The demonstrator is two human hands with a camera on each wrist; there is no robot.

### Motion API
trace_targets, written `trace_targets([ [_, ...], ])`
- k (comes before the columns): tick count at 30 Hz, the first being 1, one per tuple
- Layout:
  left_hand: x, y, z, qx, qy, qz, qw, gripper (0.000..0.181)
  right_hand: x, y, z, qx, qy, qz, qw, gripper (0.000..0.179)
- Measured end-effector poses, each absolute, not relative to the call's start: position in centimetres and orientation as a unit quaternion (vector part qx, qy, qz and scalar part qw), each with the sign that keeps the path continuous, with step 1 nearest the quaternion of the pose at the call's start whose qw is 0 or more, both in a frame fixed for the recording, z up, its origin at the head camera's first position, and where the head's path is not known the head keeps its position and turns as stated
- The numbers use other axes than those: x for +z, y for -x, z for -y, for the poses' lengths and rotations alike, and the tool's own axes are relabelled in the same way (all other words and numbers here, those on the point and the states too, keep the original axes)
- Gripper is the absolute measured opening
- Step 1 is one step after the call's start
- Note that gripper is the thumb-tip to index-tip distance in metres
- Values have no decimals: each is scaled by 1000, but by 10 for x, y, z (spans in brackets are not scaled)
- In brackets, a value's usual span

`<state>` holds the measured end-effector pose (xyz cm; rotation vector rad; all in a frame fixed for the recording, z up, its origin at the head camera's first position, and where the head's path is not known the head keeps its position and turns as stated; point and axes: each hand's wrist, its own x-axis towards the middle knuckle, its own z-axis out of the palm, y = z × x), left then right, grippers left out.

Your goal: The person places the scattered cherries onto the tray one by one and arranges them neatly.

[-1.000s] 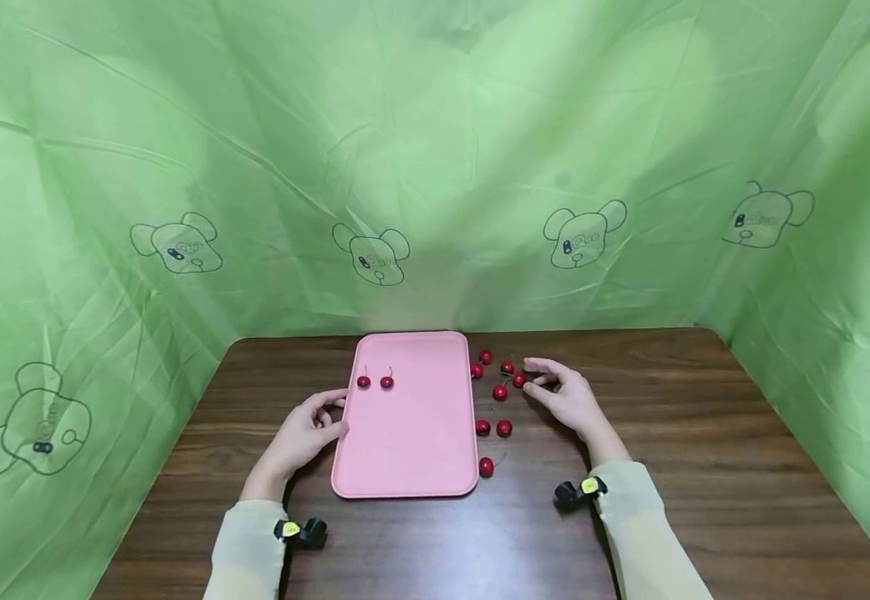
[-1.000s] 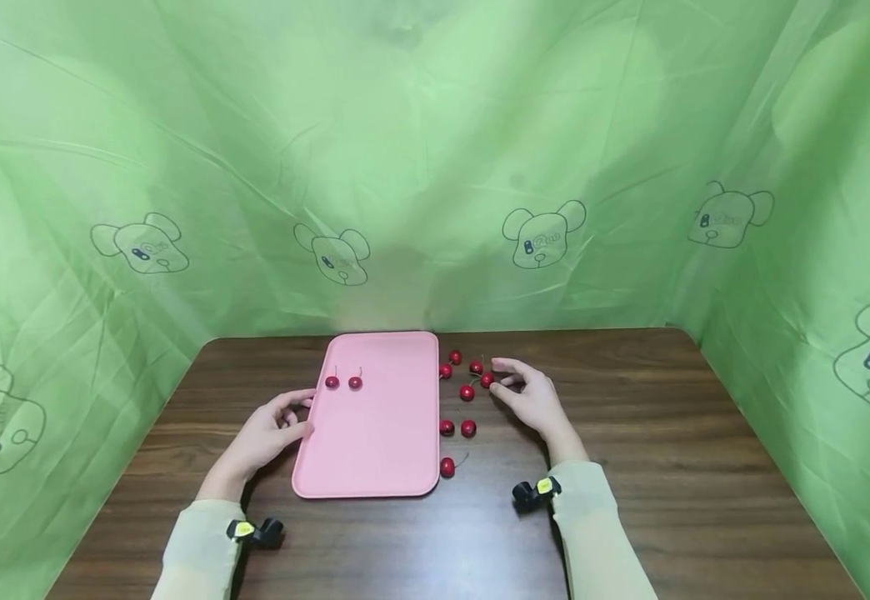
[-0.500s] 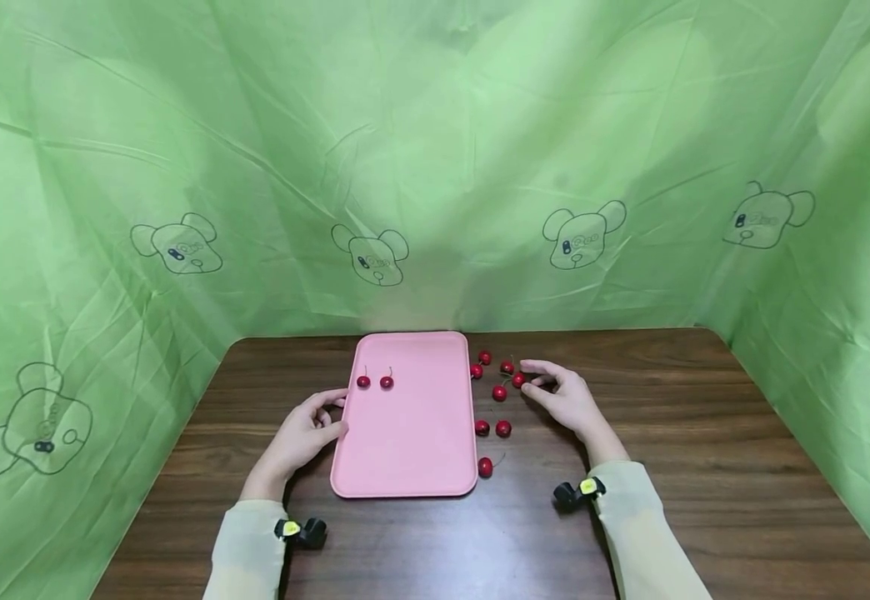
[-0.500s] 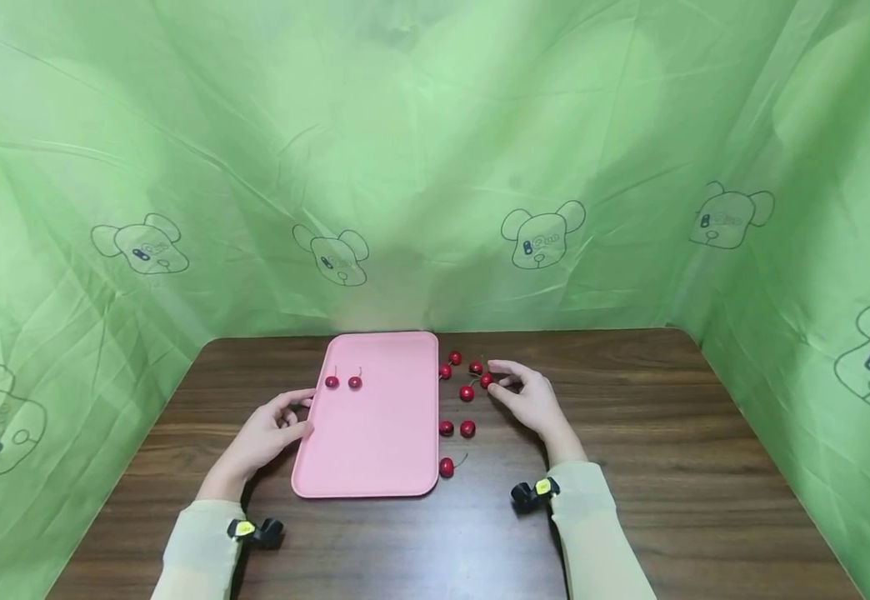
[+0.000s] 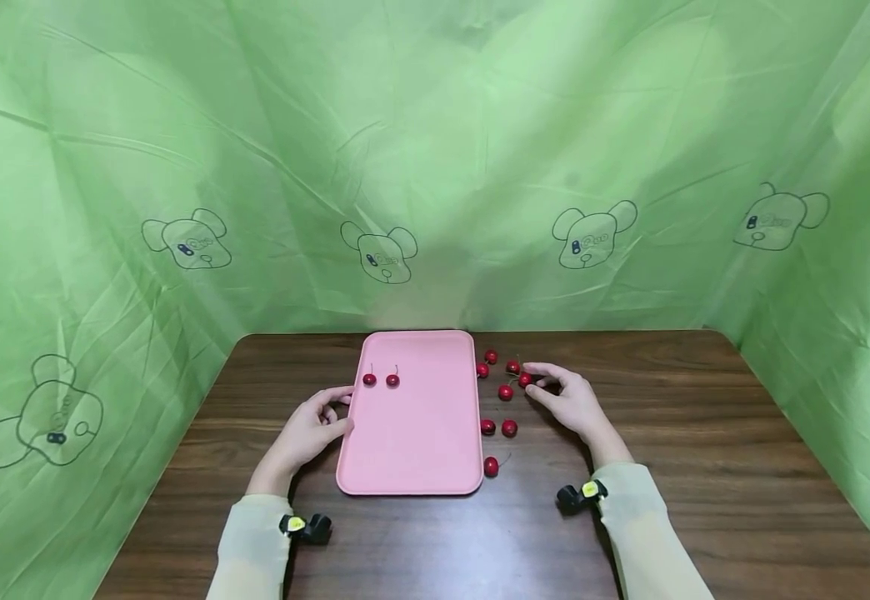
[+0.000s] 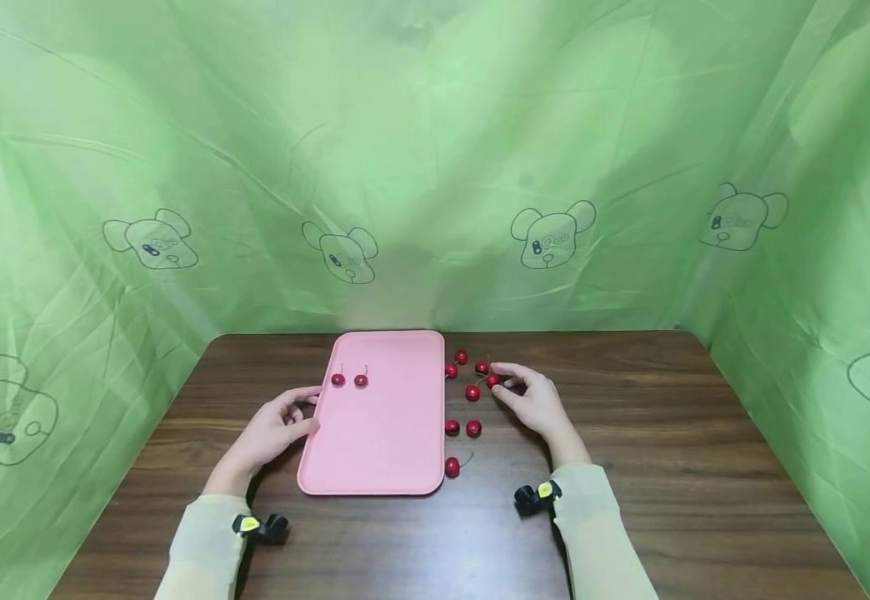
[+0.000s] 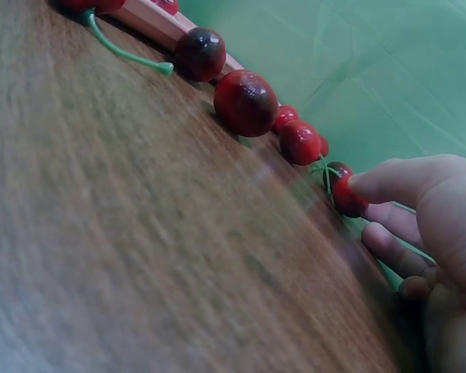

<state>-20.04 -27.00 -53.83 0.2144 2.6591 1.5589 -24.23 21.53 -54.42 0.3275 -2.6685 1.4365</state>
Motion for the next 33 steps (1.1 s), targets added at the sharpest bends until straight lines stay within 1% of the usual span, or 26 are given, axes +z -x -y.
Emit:
trace_targets([
  [11,-541,199,269,506,-72,-859,22,59,-551,243,-216,449,-119,883,59,36],
  [21,-538,199,270,501,-63,-862,31,57,-550,245,-213,435,-116,891,66,34],
  [33,-538,201,271,500,-67,-863,33,57,-548,246,-212,447,-111,886,57,28],
])
